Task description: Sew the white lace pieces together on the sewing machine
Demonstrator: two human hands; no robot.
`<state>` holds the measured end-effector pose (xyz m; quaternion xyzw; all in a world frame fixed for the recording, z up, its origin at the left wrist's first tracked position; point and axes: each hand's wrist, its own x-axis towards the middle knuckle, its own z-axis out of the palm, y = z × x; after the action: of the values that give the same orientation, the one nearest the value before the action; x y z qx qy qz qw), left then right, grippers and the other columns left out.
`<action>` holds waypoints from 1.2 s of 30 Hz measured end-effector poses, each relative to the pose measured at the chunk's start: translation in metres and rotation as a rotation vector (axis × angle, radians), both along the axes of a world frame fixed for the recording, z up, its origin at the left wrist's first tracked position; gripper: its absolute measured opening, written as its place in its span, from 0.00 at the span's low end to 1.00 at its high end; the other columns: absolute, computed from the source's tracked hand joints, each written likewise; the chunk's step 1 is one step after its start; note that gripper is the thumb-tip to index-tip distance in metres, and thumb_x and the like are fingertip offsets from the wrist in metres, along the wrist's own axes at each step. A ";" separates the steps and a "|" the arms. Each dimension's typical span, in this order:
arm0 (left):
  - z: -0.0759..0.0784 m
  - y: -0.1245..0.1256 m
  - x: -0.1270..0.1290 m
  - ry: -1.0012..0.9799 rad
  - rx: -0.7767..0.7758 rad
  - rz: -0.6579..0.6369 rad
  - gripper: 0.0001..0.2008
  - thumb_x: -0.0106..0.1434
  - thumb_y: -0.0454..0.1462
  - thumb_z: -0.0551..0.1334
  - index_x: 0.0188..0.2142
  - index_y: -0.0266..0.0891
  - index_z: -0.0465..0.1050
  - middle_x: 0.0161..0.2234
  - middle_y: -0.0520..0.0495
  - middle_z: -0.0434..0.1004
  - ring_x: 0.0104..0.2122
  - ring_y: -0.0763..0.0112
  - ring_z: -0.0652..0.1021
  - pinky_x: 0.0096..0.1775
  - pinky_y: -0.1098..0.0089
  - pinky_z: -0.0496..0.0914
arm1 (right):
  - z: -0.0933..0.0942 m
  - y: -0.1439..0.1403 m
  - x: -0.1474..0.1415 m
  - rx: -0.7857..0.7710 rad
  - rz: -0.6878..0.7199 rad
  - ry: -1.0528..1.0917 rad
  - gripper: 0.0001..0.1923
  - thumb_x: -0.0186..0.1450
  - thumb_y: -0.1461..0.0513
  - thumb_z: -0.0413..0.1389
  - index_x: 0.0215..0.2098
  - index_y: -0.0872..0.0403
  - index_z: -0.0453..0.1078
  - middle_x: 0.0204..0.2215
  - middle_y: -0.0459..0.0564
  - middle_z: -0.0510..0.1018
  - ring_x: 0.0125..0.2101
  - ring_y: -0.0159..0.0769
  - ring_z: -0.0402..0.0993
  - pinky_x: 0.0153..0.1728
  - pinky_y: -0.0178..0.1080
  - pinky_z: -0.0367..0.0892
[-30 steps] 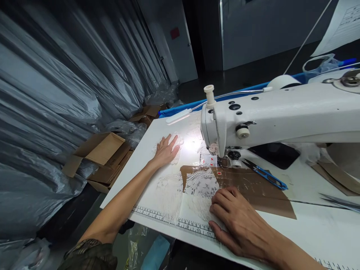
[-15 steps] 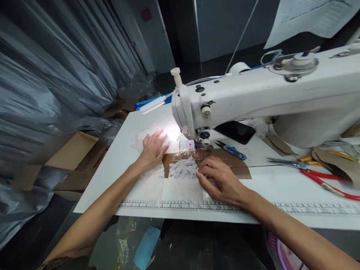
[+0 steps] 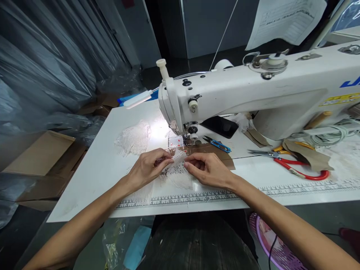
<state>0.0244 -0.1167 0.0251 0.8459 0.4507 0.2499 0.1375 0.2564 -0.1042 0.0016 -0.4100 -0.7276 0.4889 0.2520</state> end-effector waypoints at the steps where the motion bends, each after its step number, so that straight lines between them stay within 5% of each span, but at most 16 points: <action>1: 0.003 -0.003 0.003 -0.055 -0.015 -0.027 0.07 0.67 0.38 0.58 0.37 0.38 0.73 0.32 0.48 0.78 0.30 0.72 0.77 0.31 0.71 0.71 | 0.003 -0.001 -0.002 -0.075 0.038 0.053 0.19 0.64 0.50 0.55 0.45 0.55 0.72 0.30 0.48 0.76 0.27 0.31 0.70 0.26 0.34 0.65; 5: 0.009 -0.010 0.014 -0.193 -0.099 -0.141 0.08 0.67 0.33 0.58 0.43 0.41 0.76 0.37 0.49 0.81 0.35 0.72 0.80 0.36 0.71 0.75 | 0.011 -0.007 -0.012 -0.187 0.250 0.239 0.19 0.62 0.52 0.58 0.47 0.55 0.70 0.38 0.50 0.75 0.37 0.33 0.72 0.39 0.37 0.69; 8: 0.015 -0.011 0.012 -0.206 -0.165 -0.186 0.12 0.67 0.33 0.57 0.48 0.42 0.74 0.41 0.47 0.80 0.39 0.71 0.80 0.39 0.69 0.75 | 0.006 -0.008 -0.015 -0.190 0.227 0.244 0.18 0.63 0.53 0.58 0.46 0.56 0.69 0.35 0.48 0.74 0.33 0.30 0.69 0.34 0.34 0.67; 12: 0.028 0.000 -0.001 -0.145 -0.152 -0.074 0.14 0.68 0.37 0.56 0.51 0.41 0.72 0.39 0.46 0.79 0.34 0.72 0.78 0.33 0.72 0.73 | -0.004 0.002 -0.013 -0.246 0.192 0.251 0.14 0.66 0.54 0.53 0.41 0.57 0.70 0.32 0.48 0.75 0.29 0.29 0.68 0.29 0.33 0.64; 15: 0.031 0.020 -0.013 -0.062 0.004 0.046 0.14 0.69 0.38 0.55 0.50 0.39 0.72 0.35 0.47 0.77 0.29 0.73 0.75 0.29 0.72 0.70 | -0.003 0.021 -0.012 -0.145 0.178 0.082 0.15 0.66 0.53 0.51 0.32 0.55 0.71 0.27 0.46 0.75 0.24 0.28 0.66 0.25 0.33 0.59; 19: 0.012 0.052 -0.023 0.295 0.269 0.178 0.14 0.69 0.36 0.53 0.51 0.34 0.69 0.34 0.42 0.76 0.28 0.68 0.74 0.27 0.68 0.68 | 0.000 0.047 -0.019 0.176 -0.138 -0.330 0.16 0.63 0.51 0.54 0.25 0.53 0.69 0.19 0.45 0.71 0.19 0.29 0.62 0.21 0.35 0.52; 22: -0.010 0.066 -0.021 0.465 0.369 0.181 0.13 0.68 0.35 0.53 0.50 0.33 0.68 0.42 0.36 0.74 0.33 0.62 0.75 0.29 0.63 0.70 | -0.002 0.055 -0.023 0.216 -0.221 -0.391 0.15 0.62 0.50 0.55 0.28 0.52 0.71 0.23 0.48 0.75 0.23 0.32 0.67 0.22 0.36 0.54; 28: -0.030 0.053 -0.004 0.219 0.220 -0.267 0.12 0.70 0.39 0.52 0.48 0.36 0.68 0.48 0.39 0.72 0.47 0.62 0.74 0.44 0.59 0.73 | -0.002 0.048 -0.020 0.094 -0.187 -0.411 0.15 0.60 0.49 0.57 0.32 0.52 0.71 0.25 0.46 0.76 0.25 0.33 0.70 0.25 0.36 0.58; 36: -0.033 0.043 -0.001 0.223 0.130 -0.222 0.21 0.68 0.48 0.54 0.51 0.37 0.69 0.53 0.37 0.70 0.49 0.54 0.71 0.48 0.52 0.66 | -0.001 0.043 -0.020 0.082 -0.263 -0.382 0.13 0.61 0.52 0.55 0.33 0.53 0.72 0.19 0.44 0.72 0.21 0.31 0.66 0.24 0.35 0.58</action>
<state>0.0229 -0.0733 -0.0077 0.9202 0.3496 0.1664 0.0583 0.2366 -0.0612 0.0003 -0.5756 -0.7217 0.3354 0.1879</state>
